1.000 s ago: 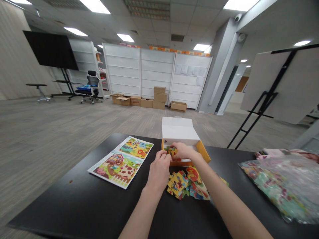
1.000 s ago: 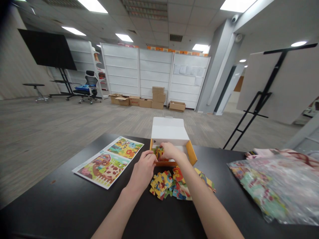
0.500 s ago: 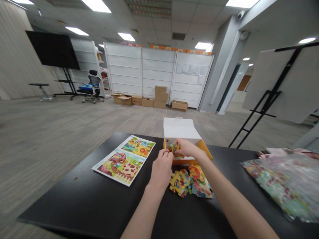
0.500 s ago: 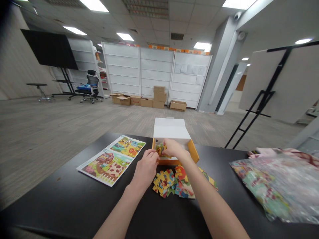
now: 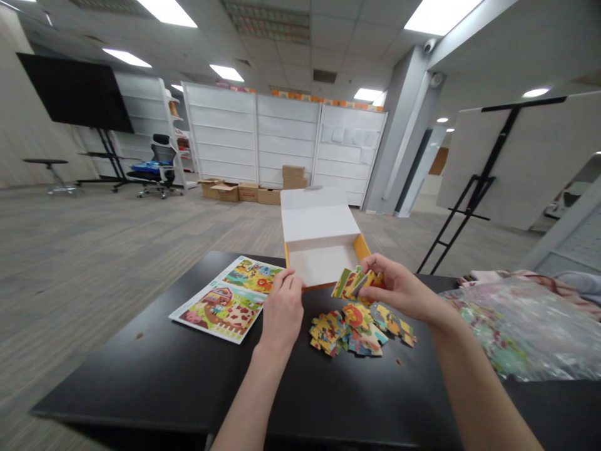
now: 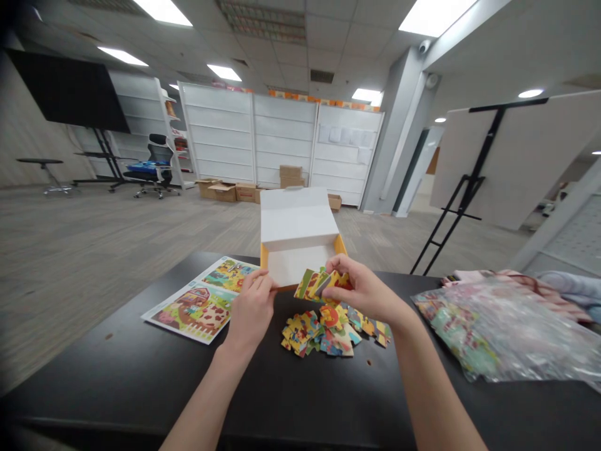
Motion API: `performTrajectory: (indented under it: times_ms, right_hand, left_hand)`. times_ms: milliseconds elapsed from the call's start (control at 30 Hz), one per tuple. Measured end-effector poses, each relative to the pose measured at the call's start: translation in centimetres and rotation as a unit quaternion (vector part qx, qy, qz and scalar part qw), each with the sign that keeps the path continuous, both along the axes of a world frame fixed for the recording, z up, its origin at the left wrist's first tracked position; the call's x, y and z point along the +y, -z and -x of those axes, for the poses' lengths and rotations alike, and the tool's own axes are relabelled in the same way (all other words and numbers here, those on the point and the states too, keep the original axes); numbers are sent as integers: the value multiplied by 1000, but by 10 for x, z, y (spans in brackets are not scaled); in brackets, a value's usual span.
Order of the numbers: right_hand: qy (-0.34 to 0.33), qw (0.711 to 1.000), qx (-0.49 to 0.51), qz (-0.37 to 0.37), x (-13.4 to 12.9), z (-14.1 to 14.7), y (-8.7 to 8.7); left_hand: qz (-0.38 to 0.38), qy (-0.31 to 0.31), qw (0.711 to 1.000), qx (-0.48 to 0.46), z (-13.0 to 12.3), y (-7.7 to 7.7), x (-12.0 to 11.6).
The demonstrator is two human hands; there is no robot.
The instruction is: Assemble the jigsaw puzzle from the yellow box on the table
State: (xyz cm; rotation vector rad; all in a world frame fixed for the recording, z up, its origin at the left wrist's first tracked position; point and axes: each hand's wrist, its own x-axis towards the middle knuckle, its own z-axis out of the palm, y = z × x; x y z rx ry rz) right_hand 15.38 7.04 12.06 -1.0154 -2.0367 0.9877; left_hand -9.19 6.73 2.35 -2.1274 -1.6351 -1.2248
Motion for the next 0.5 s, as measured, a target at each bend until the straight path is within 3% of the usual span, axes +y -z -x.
performTrajectory:
  times_ms: [100, 200, 300, 500]
  right_hand:
    - [-23, 998, 21, 52, 0, -11, 14]
    - [-15, 998, 38, 55, 15, -18, 33]
    - [33, 998, 47, 23, 33, -22, 56]
    - [136, 986, -45, -82, 55, -30, 89]
  left_hand:
    - [-37, -28, 999, -1, 15, -7, -7]
    - [-50, -58, 997, 2, 34, -16, -12]
    - [-48, -93, 994, 7, 57, -25, -17]
    - [-4, -160, 987, 6, 103, -32, -29]
